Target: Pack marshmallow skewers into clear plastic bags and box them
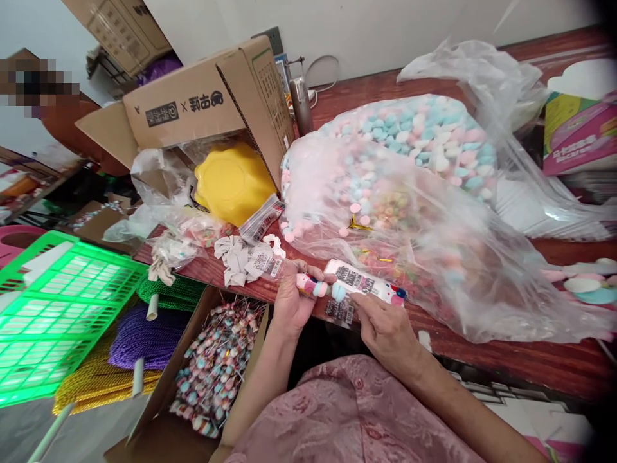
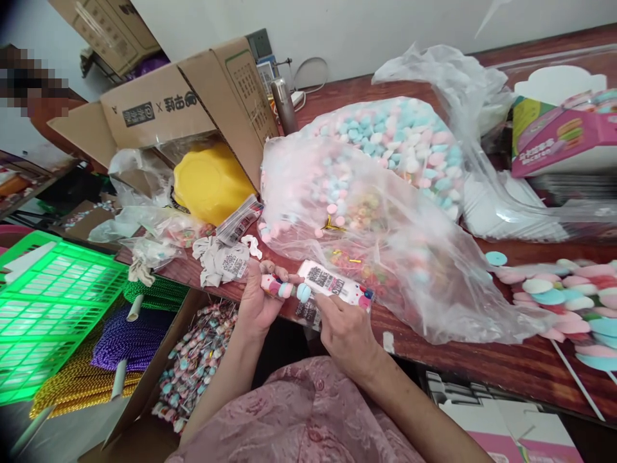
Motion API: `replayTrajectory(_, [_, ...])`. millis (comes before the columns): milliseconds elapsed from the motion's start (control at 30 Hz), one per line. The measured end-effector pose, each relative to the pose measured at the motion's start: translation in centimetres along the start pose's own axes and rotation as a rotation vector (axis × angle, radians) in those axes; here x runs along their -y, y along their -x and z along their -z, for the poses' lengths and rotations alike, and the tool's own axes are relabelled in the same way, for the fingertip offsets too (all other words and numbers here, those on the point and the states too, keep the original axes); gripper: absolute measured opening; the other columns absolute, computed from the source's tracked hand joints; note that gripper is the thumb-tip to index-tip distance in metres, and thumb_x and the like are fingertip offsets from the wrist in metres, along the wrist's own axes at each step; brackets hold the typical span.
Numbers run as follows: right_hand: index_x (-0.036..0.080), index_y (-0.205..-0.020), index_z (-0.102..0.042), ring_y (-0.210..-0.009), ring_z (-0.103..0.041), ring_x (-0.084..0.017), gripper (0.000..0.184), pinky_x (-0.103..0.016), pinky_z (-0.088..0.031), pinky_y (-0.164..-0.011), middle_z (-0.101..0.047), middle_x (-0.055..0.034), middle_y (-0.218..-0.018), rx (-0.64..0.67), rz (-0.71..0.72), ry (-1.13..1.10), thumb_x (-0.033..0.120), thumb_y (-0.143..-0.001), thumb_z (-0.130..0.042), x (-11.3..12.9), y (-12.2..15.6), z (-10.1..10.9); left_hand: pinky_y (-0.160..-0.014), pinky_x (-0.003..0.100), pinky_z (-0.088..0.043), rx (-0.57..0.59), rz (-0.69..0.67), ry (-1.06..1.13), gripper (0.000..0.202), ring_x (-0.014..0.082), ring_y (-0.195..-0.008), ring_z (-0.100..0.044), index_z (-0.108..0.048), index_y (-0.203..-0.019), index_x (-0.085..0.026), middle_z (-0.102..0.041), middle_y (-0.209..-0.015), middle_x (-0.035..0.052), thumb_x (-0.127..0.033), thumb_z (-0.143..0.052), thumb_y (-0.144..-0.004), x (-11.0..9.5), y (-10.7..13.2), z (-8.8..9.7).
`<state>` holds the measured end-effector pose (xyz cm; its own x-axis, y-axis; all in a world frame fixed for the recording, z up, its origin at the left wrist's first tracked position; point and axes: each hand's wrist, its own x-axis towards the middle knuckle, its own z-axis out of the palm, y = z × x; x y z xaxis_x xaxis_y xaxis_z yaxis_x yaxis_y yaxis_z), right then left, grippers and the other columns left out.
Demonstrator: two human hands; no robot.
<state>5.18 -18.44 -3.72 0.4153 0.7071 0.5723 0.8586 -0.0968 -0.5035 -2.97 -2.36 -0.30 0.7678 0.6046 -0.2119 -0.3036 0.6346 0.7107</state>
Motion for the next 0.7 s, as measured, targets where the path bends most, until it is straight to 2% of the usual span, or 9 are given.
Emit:
replayTrajectory(100, [0.014,-0.099,-0.063,-0.069,-0.067,-0.017,0.02,-0.026,-0.049,-0.065,-0.071,-0.0076,-0.083,0.005,-0.021,-0.046,0.006,-0.091,-0.046,0.5,0.0,-0.1,-0.078,0.038,-0.054,-0.032,-0.034,0.03,0.044,0.0231,-0.074,-0.071,-0.051,-0.074,-0.019,-0.066,-0.067,-0.0005,-0.058,-0.069,-0.077,0.3,0.0,-0.5])
replayTrajectory(233, [0.015,-0.101,-0.063,-0.069,-0.066,-0.016,0.021,-0.027,-0.048,-0.064,-0.071,-0.0068,-0.084,0.095,-0.069,-0.187,0.009,-0.093,-0.045,1.8,0.2,-0.6,-0.081,0.039,-0.054,-0.072,-0.065,0.078,0.044,0.0188,-0.069,-0.069,-0.052,-0.072,-0.019,-0.063,-0.064,-0.0026,-0.06,-0.068,-0.077,0.7,0.2,-1.1])
replayTrajectory(333, [0.017,-0.097,-0.064,-0.067,-0.063,-0.015,0.022,-0.026,-0.046,-0.062,-0.069,-0.0049,-0.079,0.172,-0.105,-0.253,0.01,-0.094,-0.043,2.4,0.2,-0.7,-0.082,0.039,-0.054,-0.052,-0.055,0.084,0.045,0.017,-0.066,-0.067,-0.052,-0.071,-0.019,-0.061,-0.063,-0.0025,-0.061,-0.067,-0.076,0.8,0.4,-1.4])
replayTrajectory(400, [0.018,-0.094,-0.064,-0.064,-0.061,-0.014,0.023,-0.026,-0.045,-0.062,-0.067,-0.0034,-0.075,0.175,-0.132,-0.276,0.011,-0.094,-0.043,2.4,0.1,-0.7,-0.081,0.04,-0.055,-0.019,-0.053,0.061,0.046,0.0179,-0.067,-0.067,-0.053,-0.071,-0.019,-0.061,-0.062,-0.0017,-0.063,-0.068,-0.074,0.9,0.6,-1.5])
replayTrajectory(533, [0.018,-0.094,-0.065,-0.066,-0.062,-0.014,0.021,-0.026,-0.045,-0.063,-0.068,-0.003,-0.076,0.102,-0.174,-0.284,0.014,-0.095,-0.045,1.6,-0.5,-0.2,-0.083,0.042,-0.054,0.041,-0.049,0.007,0.046,0.0226,-0.079,-0.069,-0.054,-0.073,-0.02,-0.064,-0.065,0.0003,-0.063,-0.07,-0.072,0.9,0.9,-1.4])
replayTrajectory(700, [0.016,-0.1,-0.067,-0.067,-0.062,-0.016,0.026,-0.026,-0.043,-0.061,-0.07,-0.0065,-0.081,0.127,-0.091,-0.094,0.009,-0.091,-0.043,-0.2,-0.8,0.5,-0.089,0.047,-0.051,0.141,0.057,-0.052,0.056,0.0323,-0.102,-0.067,-0.06,-0.071,-0.018,-0.07,-0.077,0.008,-0.073,-0.067,-0.066,0.0,0.5,-0.4])
